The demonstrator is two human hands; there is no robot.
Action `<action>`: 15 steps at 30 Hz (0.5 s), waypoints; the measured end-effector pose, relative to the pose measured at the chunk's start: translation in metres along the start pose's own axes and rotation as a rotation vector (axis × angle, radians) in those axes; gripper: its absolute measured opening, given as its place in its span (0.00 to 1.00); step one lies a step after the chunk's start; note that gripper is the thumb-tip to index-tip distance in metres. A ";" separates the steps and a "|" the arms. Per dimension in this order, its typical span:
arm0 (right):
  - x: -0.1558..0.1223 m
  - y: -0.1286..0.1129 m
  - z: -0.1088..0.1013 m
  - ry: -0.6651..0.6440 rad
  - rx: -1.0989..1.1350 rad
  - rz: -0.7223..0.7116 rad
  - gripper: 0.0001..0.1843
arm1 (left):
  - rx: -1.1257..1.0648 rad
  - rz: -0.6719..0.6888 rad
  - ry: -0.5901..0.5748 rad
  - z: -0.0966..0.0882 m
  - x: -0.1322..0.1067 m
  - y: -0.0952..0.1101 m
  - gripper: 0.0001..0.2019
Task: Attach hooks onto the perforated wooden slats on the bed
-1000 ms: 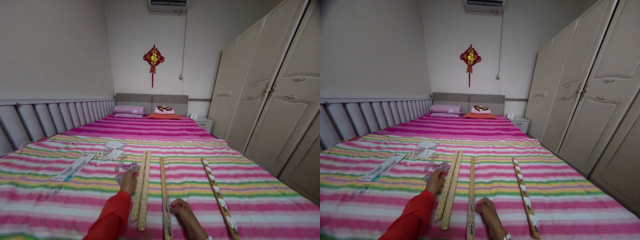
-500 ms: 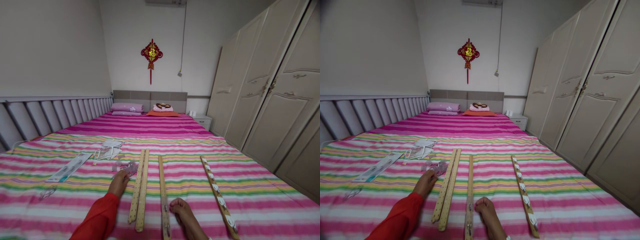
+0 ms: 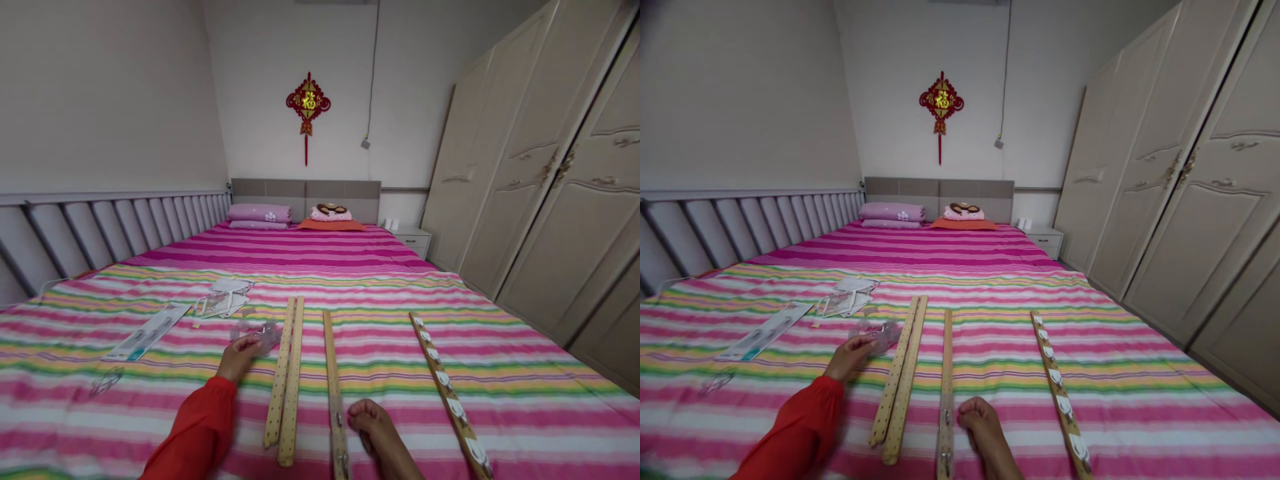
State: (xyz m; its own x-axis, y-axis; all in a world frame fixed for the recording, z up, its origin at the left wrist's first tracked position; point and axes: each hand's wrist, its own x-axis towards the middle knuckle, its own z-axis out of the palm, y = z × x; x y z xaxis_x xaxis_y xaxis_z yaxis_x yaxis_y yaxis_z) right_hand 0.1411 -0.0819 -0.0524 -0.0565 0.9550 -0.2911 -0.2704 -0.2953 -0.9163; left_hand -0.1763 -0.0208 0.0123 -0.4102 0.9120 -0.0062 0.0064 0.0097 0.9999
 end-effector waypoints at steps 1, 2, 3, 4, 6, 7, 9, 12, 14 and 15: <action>0.000 -0.001 0.001 0.006 0.000 0.001 0.05 | -0.146 -0.128 0.026 -0.001 -0.002 0.002 0.05; -0.001 -0.002 0.001 0.010 -0.003 0.004 0.05 | -0.278 -0.246 0.057 -0.002 -0.004 0.005 0.04; -0.001 -0.002 0.002 0.013 -0.008 0.007 0.06 | -0.393 -0.350 0.089 -0.002 -0.006 0.007 0.04; -0.001 -0.003 0.002 0.013 -0.012 0.009 0.06 | -0.491 -0.435 0.115 -0.002 -0.009 0.010 0.05; -0.001 -0.002 0.002 0.009 -0.025 0.014 0.06 | -0.646 -0.536 0.135 0.000 -0.014 0.015 0.08; -0.001 -0.002 0.002 0.006 -0.030 0.014 0.07 | -0.705 -0.553 0.128 0.001 -0.017 0.018 0.08; 0.000 -0.001 0.000 0.001 -0.033 0.011 0.07 | -0.796 -0.548 0.105 0.006 -0.024 0.025 0.09; 0.002 0.000 -0.001 -0.016 -0.024 0.024 0.08 | -0.886 -0.522 0.060 0.018 -0.039 0.035 0.09; 0.001 -0.002 -0.002 -0.030 -0.018 0.033 0.08 | -0.925 -0.516 0.010 0.029 -0.052 0.041 0.11; 0.001 -0.003 -0.002 -0.038 -0.015 0.031 0.08 | -0.943 -0.518 -0.017 0.035 -0.059 0.044 0.12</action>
State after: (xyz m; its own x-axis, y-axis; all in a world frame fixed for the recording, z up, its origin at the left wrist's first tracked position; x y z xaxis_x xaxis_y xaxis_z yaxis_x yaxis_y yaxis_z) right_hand 0.1442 -0.0805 -0.0506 -0.1010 0.9456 -0.3092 -0.2533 -0.3250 -0.9112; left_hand -0.1198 -0.0597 0.0562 -0.1481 0.8936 -0.4237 -0.8733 0.0829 0.4801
